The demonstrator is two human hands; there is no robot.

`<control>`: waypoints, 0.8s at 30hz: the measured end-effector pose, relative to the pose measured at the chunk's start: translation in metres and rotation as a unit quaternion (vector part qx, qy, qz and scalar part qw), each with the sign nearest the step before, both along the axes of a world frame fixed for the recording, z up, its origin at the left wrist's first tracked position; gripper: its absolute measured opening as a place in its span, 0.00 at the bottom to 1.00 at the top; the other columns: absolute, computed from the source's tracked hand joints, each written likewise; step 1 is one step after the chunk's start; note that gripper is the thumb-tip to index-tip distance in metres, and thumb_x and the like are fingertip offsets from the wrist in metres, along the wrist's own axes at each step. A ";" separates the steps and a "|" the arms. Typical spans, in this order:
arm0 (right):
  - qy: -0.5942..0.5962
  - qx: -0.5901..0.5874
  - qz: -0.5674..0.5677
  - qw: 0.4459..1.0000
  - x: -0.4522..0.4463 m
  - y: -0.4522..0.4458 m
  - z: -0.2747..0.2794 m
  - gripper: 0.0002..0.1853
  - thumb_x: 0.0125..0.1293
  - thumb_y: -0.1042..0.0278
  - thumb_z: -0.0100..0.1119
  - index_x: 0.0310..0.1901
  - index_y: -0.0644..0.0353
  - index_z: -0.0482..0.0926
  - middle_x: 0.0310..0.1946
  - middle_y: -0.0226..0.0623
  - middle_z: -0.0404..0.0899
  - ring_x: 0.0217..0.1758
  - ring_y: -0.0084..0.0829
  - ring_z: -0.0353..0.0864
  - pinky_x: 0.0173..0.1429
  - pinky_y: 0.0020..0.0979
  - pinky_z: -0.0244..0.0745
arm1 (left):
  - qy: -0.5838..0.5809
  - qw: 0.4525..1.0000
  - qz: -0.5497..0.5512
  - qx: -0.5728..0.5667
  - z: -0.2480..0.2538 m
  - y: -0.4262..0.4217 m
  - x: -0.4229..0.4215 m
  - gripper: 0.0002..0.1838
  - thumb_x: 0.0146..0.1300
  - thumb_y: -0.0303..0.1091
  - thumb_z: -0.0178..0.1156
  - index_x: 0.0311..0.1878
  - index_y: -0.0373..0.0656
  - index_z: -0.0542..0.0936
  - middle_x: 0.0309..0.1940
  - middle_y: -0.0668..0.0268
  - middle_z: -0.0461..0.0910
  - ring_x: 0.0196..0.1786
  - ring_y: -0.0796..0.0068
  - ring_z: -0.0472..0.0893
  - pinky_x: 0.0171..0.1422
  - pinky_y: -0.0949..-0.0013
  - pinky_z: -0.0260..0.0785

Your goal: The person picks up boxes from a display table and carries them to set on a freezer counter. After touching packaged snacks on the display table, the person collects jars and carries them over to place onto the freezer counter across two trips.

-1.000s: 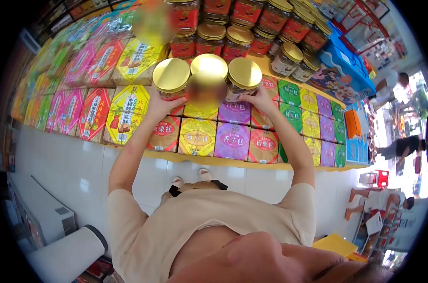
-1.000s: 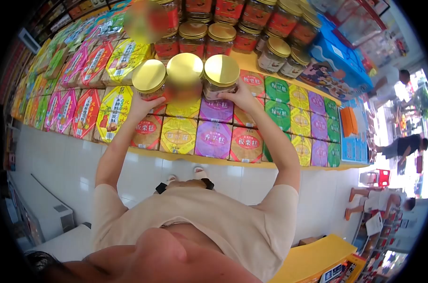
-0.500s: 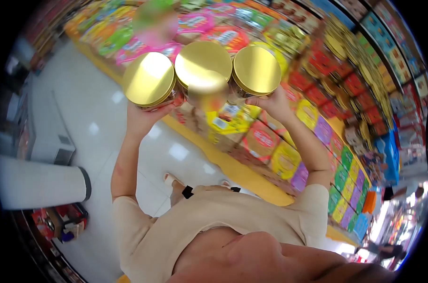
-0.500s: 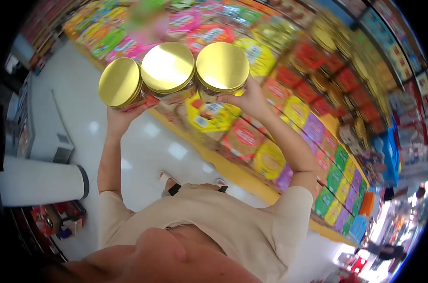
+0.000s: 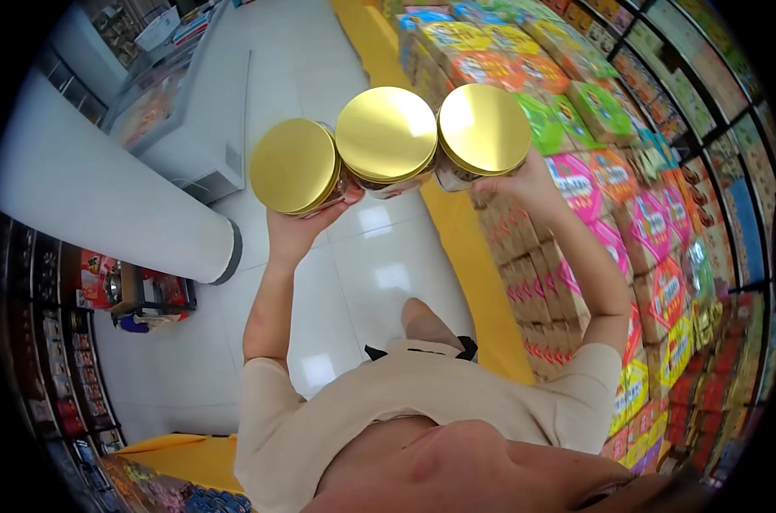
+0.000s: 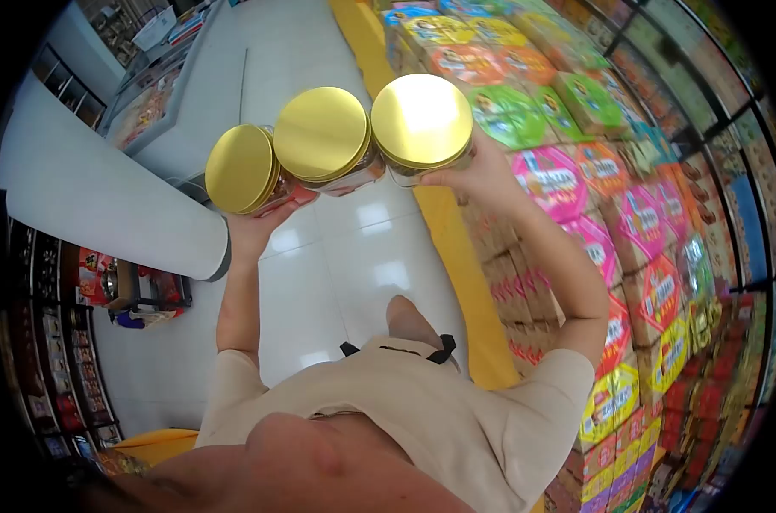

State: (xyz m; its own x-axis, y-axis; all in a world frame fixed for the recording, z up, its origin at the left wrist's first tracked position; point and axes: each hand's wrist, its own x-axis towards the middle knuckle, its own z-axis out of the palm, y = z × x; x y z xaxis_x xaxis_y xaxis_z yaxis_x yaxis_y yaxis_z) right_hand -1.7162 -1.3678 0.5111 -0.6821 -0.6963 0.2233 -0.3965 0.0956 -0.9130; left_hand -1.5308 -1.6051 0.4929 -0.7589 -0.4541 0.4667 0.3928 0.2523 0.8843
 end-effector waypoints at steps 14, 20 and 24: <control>-0.042 0.023 0.198 0.979 -0.307 -0.461 -0.003 0.40 0.41 0.69 0.74 0.57 0.63 0.62 0.52 0.37 0.70 0.59 0.30 0.66 0.63 0.32 0.58 | -0.049 0.980 0.191 -0.011 -0.017 -0.395 -0.228 0.17 0.41 0.23 0.70 0.38 0.36 0.78 0.34 0.65 0.80 0.38 0.78 0.79 0.43 0.75 0.72; -0.019 0.040 0.251 0.967 -0.425 -0.676 -0.028 0.38 0.40 0.70 0.74 0.54 0.63 0.64 0.50 0.37 0.72 0.57 0.30 0.68 0.61 0.32 0.60 | -0.113 0.954 0.275 -0.039 -0.035 -0.583 -0.324 0.16 0.40 0.23 0.70 0.36 0.36 0.78 0.34 0.64 0.80 0.38 0.77 0.79 0.42 0.74 0.72; -0.067 0.024 0.232 0.970 -0.501 -0.782 -0.039 0.37 0.41 0.70 0.73 0.54 0.63 0.64 0.49 0.36 0.72 0.56 0.29 0.69 0.60 0.31 0.63 | -0.078 0.973 0.217 -0.025 -0.019 -0.701 -0.413 0.17 0.41 0.22 0.69 0.37 0.36 0.78 0.34 0.64 0.80 0.38 0.77 0.79 0.42 0.74 0.72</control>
State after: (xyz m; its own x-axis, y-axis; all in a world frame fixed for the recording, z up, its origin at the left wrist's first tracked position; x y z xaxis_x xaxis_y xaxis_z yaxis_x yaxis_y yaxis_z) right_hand -2.2169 -2.1494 0.4726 -0.3139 -0.9425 0.1149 -0.2852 -0.0218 -0.9582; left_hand -1.9442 -2.3065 0.4736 -0.5650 -0.7269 0.3905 0.1010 0.4087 0.9071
